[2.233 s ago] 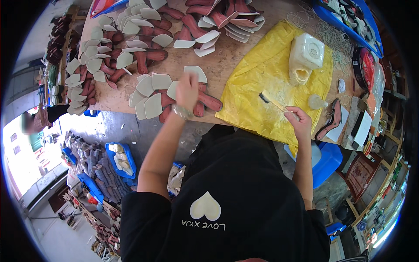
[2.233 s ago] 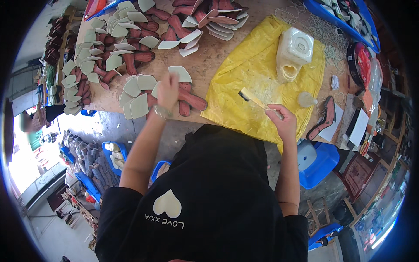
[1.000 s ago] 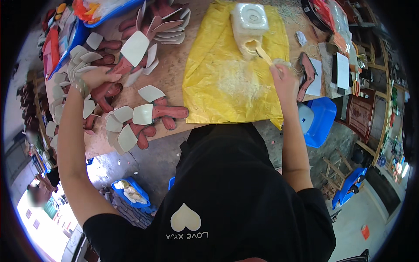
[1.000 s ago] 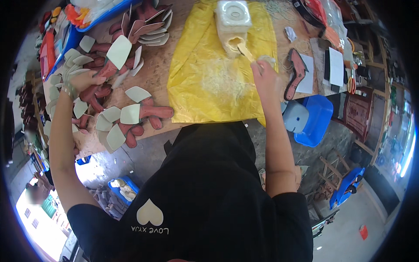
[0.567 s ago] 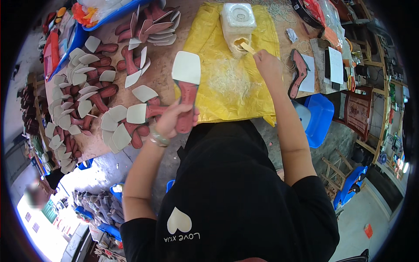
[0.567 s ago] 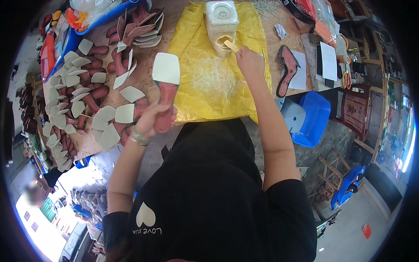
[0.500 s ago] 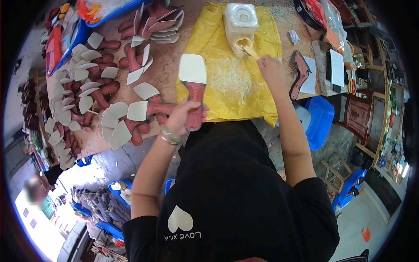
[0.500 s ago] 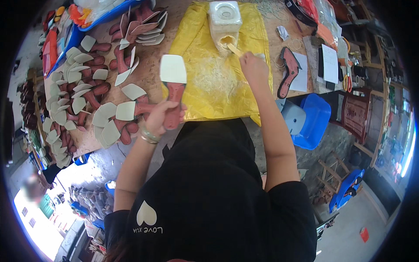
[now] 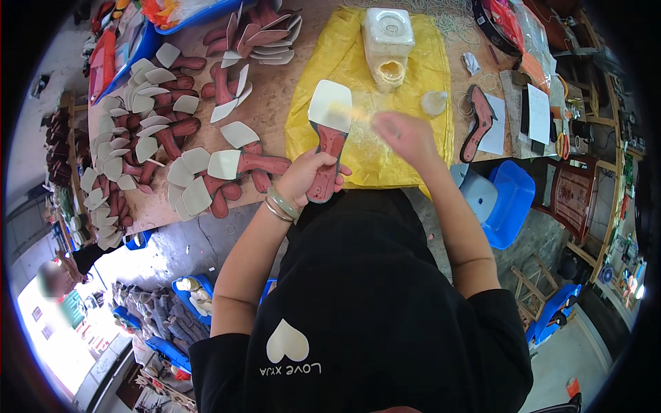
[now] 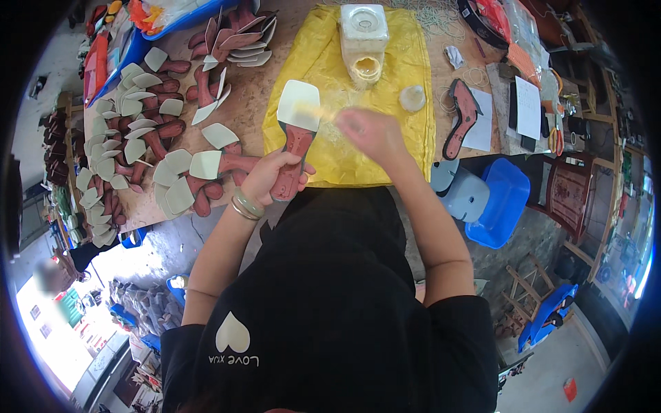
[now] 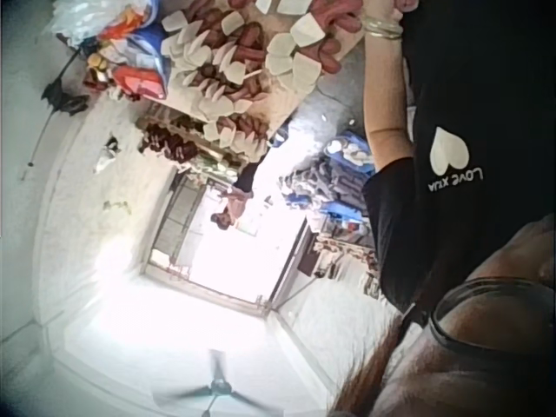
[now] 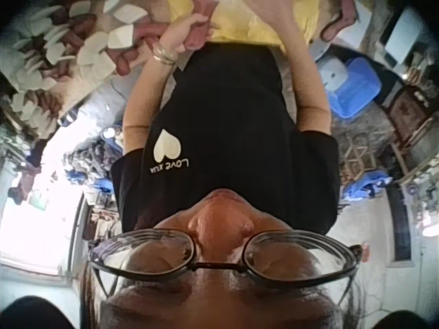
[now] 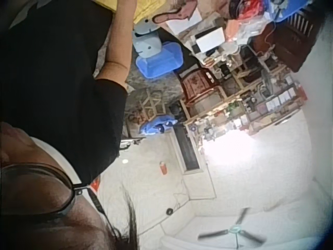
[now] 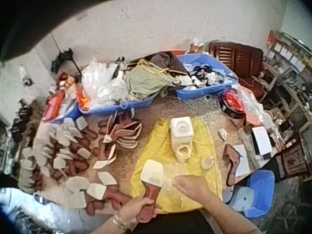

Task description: Applying adhesive to shoe outsoles and inspecting the components.

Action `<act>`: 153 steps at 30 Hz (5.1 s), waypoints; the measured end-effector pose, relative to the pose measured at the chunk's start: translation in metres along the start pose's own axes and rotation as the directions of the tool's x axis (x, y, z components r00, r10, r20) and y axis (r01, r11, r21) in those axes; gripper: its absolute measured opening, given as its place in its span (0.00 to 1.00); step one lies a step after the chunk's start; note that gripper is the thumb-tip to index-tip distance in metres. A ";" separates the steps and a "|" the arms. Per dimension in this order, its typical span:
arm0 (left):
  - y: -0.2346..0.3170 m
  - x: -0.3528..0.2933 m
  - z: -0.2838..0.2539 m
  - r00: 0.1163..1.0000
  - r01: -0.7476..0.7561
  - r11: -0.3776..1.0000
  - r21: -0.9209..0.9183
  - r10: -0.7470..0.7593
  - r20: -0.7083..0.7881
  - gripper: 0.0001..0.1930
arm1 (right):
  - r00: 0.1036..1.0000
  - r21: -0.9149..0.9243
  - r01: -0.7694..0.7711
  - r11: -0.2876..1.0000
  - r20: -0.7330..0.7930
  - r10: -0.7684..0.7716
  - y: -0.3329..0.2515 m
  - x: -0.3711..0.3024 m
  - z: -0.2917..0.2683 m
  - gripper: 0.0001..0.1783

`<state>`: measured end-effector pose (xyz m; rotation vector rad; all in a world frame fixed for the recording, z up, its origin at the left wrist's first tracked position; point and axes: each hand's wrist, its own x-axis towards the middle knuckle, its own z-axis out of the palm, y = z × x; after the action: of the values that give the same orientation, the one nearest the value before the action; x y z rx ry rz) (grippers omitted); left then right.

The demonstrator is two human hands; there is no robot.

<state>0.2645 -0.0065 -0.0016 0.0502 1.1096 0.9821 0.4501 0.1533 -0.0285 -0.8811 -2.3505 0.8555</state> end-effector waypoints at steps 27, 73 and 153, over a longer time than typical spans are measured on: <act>-0.015 0.010 -0.041 0.542 -0.110 0.184 0.977 0.835 -0.097 0.38 | 0.897 -0.412 -0.441 0.797 -0.191 0.398 0.100 0.050 0.013 0.14; 0.006 -0.021 -0.080 0.591 -0.358 0.044 0.933 0.784 0.190 0.32 | 0.810 0.131 0.022 0.991 0.578 -0.094 -0.025 0.101 -0.049 0.13; 0.003 -0.011 0.000 0.995 0.040 0.974 -0.222 -0.019 0.100 0.15 | 0.956 0.084 -0.265 0.961 -0.107 0.273 0.008 -0.003 -0.017 0.13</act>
<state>0.2616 -0.0123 0.0080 -0.0999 0.9027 1.0615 0.4655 0.1627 -0.0231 -1.2080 -2.1168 0.9567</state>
